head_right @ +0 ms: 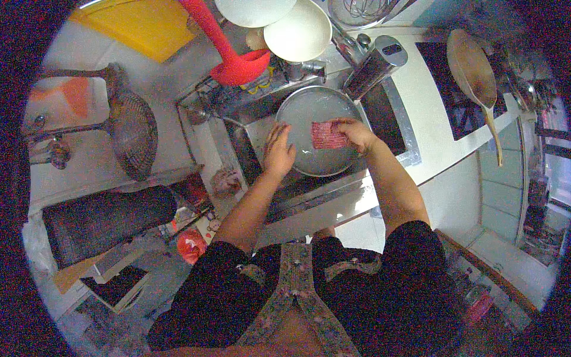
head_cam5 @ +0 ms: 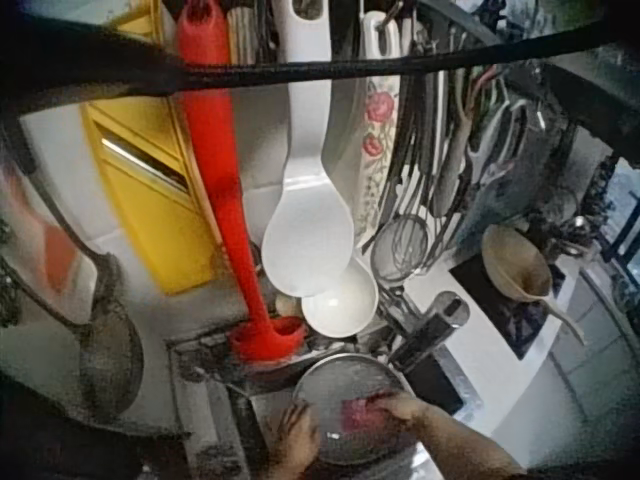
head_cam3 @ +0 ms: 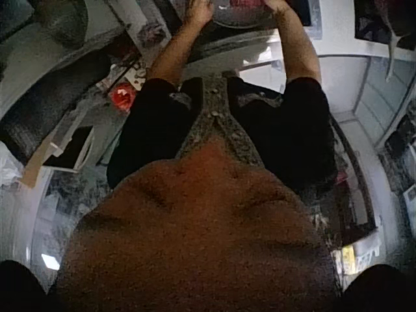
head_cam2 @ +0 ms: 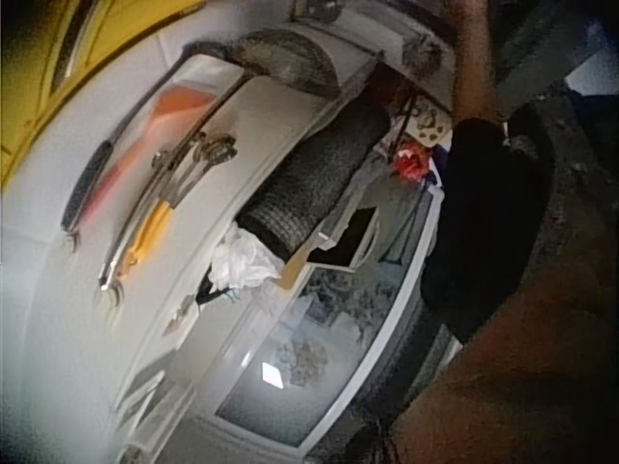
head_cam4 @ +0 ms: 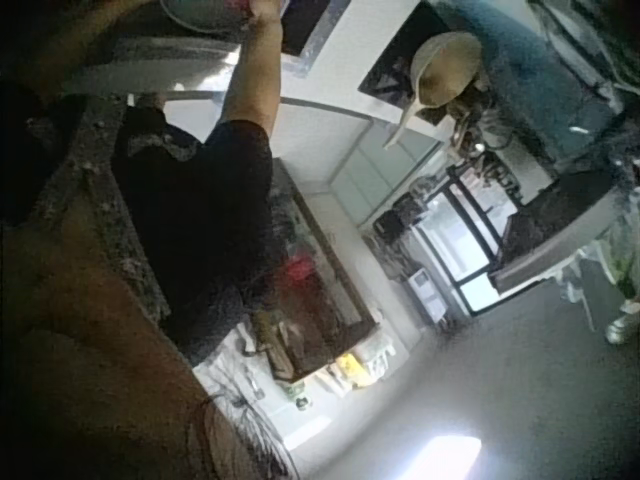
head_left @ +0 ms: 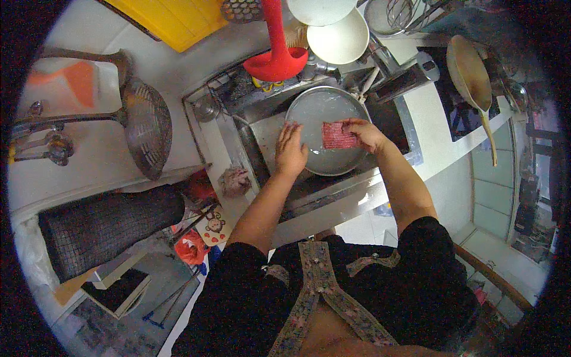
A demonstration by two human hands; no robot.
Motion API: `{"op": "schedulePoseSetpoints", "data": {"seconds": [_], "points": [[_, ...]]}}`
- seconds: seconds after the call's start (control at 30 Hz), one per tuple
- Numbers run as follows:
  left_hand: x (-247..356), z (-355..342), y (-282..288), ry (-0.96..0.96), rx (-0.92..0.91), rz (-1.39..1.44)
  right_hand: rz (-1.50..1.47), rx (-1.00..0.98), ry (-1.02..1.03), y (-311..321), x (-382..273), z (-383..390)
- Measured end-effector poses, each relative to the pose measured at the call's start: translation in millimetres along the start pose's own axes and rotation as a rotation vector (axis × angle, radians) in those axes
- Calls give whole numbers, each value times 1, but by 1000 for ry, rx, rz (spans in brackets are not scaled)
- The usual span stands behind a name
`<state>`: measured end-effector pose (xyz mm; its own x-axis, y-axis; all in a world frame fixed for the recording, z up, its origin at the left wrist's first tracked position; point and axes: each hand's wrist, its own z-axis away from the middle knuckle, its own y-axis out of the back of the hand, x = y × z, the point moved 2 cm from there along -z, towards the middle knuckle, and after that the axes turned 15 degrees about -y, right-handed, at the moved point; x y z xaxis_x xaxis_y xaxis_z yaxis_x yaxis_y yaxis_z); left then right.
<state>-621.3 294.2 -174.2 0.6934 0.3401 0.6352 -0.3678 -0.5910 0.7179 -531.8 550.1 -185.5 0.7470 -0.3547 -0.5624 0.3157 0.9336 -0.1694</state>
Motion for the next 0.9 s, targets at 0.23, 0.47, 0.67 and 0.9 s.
{"op": "schedulePoseSetpoints", "data": {"seconds": [0.23,0.47,0.67,0.9], "points": [[7,-6,-27,-72,-322,-37,712,158,278,-41,25,-34],[-17,14,-5,-124,-174,-221,1631,450,168,-47,49,-46],[-13,13,-2,-69,-194,-145,1417,536,-38,-33,66,-70],[-8,10,-2,-109,-35,-86,522,253,151,-29,49,-67]]}}
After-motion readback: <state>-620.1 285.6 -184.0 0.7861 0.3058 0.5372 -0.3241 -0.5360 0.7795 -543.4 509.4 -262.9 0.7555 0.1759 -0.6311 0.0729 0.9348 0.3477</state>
